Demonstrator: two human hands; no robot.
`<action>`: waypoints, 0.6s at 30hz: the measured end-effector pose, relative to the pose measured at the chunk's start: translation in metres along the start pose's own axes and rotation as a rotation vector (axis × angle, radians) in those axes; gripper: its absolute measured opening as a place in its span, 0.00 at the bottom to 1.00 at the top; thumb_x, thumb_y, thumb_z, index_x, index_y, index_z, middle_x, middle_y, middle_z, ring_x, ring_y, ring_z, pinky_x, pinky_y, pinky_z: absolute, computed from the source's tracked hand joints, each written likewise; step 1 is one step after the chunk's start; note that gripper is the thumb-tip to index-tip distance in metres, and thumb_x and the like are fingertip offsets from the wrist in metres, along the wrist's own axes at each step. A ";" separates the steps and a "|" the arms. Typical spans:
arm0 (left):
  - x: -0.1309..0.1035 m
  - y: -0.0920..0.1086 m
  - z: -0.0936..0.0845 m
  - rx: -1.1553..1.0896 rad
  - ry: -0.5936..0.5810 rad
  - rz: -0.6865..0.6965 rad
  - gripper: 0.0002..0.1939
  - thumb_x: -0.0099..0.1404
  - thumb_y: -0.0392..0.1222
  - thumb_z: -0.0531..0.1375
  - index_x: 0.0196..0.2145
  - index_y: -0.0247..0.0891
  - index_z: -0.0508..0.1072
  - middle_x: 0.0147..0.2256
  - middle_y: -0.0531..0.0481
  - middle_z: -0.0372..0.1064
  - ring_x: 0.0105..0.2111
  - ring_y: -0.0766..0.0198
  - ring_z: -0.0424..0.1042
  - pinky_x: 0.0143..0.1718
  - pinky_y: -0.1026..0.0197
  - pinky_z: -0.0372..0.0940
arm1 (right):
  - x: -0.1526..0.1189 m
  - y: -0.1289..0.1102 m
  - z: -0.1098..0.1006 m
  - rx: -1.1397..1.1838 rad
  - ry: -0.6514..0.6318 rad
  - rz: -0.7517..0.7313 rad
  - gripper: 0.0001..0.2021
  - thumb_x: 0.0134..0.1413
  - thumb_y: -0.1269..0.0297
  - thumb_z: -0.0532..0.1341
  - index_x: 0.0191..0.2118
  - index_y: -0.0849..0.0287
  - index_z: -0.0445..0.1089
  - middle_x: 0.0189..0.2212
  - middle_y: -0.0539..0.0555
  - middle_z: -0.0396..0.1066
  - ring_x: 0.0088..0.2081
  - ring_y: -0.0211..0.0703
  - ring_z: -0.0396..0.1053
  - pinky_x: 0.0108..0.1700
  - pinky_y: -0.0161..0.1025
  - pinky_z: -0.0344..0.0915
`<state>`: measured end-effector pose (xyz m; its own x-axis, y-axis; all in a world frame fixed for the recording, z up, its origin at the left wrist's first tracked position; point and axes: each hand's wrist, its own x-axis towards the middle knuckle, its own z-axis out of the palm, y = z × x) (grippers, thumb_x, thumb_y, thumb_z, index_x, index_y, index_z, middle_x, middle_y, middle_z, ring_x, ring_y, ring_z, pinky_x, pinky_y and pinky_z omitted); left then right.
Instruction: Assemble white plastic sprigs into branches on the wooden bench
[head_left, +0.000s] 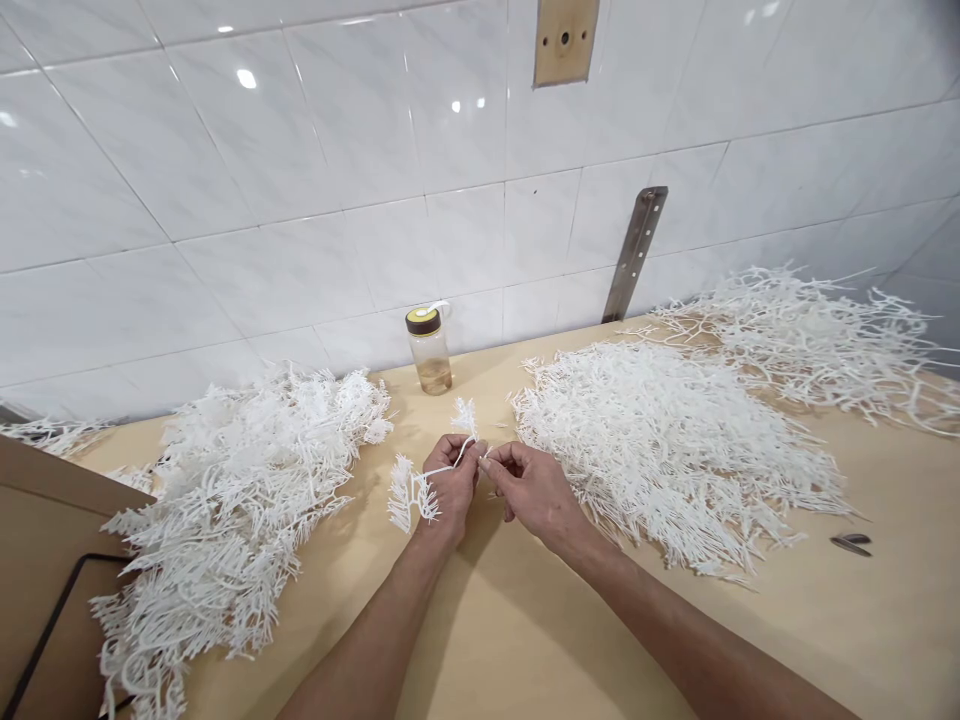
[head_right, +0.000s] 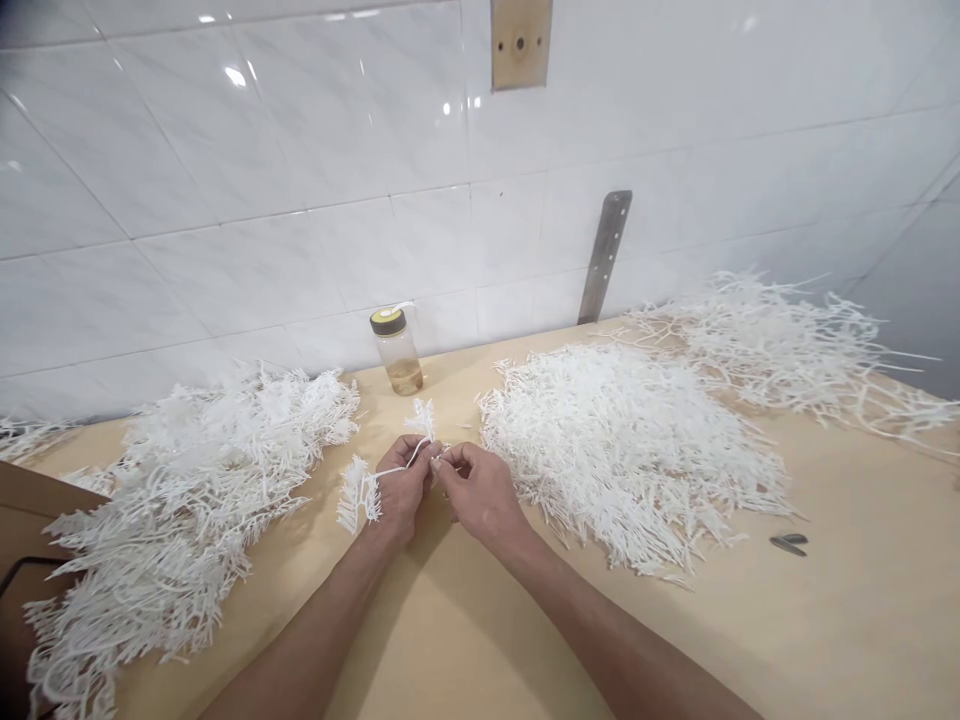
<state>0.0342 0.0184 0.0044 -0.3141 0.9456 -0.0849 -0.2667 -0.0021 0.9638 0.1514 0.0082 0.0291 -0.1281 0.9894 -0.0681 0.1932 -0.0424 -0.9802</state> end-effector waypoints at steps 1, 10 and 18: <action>0.000 0.000 0.000 0.017 -0.008 -0.007 0.17 0.49 0.48 0.71 0.29 0.38 0.70 0.21 0.59 0.65 0.18 0.74 0.57 0.20 0.69 0.51 | 0.000 0.001 0.000 0.001 0.000 -0.010 0.09 0.53 0.58 0.62 0.28 0.57 0.68 0.19 0.45 0.65 0.16 0.34 0.62 0.16 0.32 0.62; -0.005 0.018 -0.005 -0.020 -0.217 -0.214 0.22 0.47 0.53 0.72 0.26 0.37 0.68 0.16 0.61 0.55 0.16 0.75 0.50 0.17 0.68 0.40 | 0.003 0.005 -0.010 -0.066 -0.074 -0.162 0.07 0.55 0.59 0.59 0.30 0.56 0.67 0.23 0.45 0.68 0.16 0.32 0.60 0.17 0.32 0.60; -0.005 0.028 -0.011 0.048 -0.362 -0.238 0.24 0.48 0.56 0.72 0.24 0.38 0.63 0.17 0.60 0.56 0.16 0.75 0.51 0.16 0.68 0.38 | -0.002 -0.003 -0.019 -0.311 -0.086 -0.388 0.05 0.56 0.67 0.58 0.30 0.57 0.70 0.27 0.50 0.73 0.28 0.38 0.69 0.28 0.34 0.63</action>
<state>0.0187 0.0098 0.0289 0.0928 0.9709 -0.2206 -0.2474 0.2371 0.9394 0.1693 0.0088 0.0359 -0.3252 0.9084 0.2629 0.3942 0.3829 -0.8355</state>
